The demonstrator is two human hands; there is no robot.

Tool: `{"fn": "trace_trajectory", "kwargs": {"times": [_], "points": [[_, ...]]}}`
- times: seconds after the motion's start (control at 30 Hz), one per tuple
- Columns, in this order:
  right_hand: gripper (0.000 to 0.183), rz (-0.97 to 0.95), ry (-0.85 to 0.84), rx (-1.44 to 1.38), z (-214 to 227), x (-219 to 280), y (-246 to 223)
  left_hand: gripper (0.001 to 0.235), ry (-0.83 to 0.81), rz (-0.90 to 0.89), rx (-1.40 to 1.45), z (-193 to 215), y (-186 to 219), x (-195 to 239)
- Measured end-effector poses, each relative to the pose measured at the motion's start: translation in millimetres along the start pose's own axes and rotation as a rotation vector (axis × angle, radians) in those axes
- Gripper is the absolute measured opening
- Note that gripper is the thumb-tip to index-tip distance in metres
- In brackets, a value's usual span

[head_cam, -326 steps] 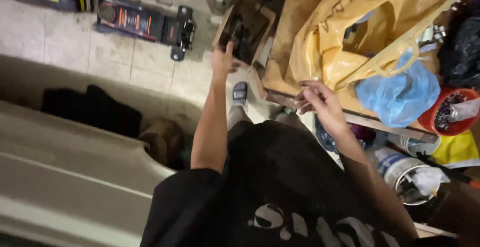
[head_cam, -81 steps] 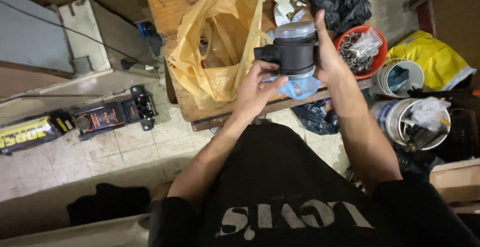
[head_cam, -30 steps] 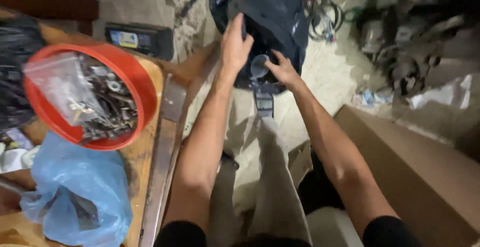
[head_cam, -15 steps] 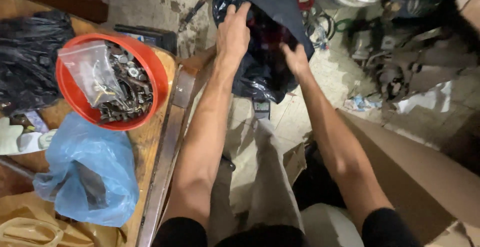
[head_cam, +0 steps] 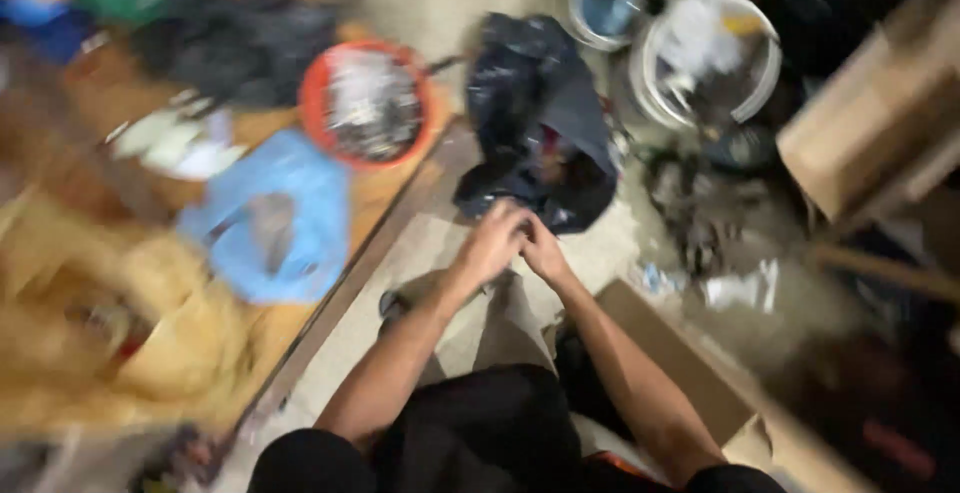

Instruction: The person sorts through various items in a cluttered garage, picking up and inspecting objects such as a black rubber ring, a black plastic component, a red-capped bottle, and a water bottle. They place these items into a black plastic bag on the floor and continue to rummage through a yellow plastic bag on the workbench.

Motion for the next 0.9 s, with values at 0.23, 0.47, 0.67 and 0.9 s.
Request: {"fn": "trace_trajectory", "kwargs": {"times": [0.23, 0.47, 0.67, 0.9], "points": [[0.035, 0.392, -0.412, 0.182, -155.7, 23.5, -182.3, 0.029, 0.592, 0.165, 0.064, 172.7, 24.8, 217.5], [0.022, 0.634, -0.728, 0.282, -349.8, 44.4, -369.8, 0.026, 0.904, 0.674, -0.274, 306.1, -117.9, 446.2], [0.025, 0.854, -0.858, 0.699, -543.7, 34.5, -385.6, 0.030, 0.380, 1.184, -0.263, 259.6, -314.1, 527.9], [0.077, 0.011, -0.723, 1.453, -656.6, -95.5, -229.8, 0.039, 0.197, 1.316, 0.105, 281.6, -269.4, 559.6]]}}
Point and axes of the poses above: each hand's wrist, its own x-axis away from the middle knuckle, its own z-axis out of the back of the hand, y = z × x, the point moved 9 cm from there along -x, towards the middle knuckle, and after that the axes turned 13 degrees about -y, right-handed, at the moved point
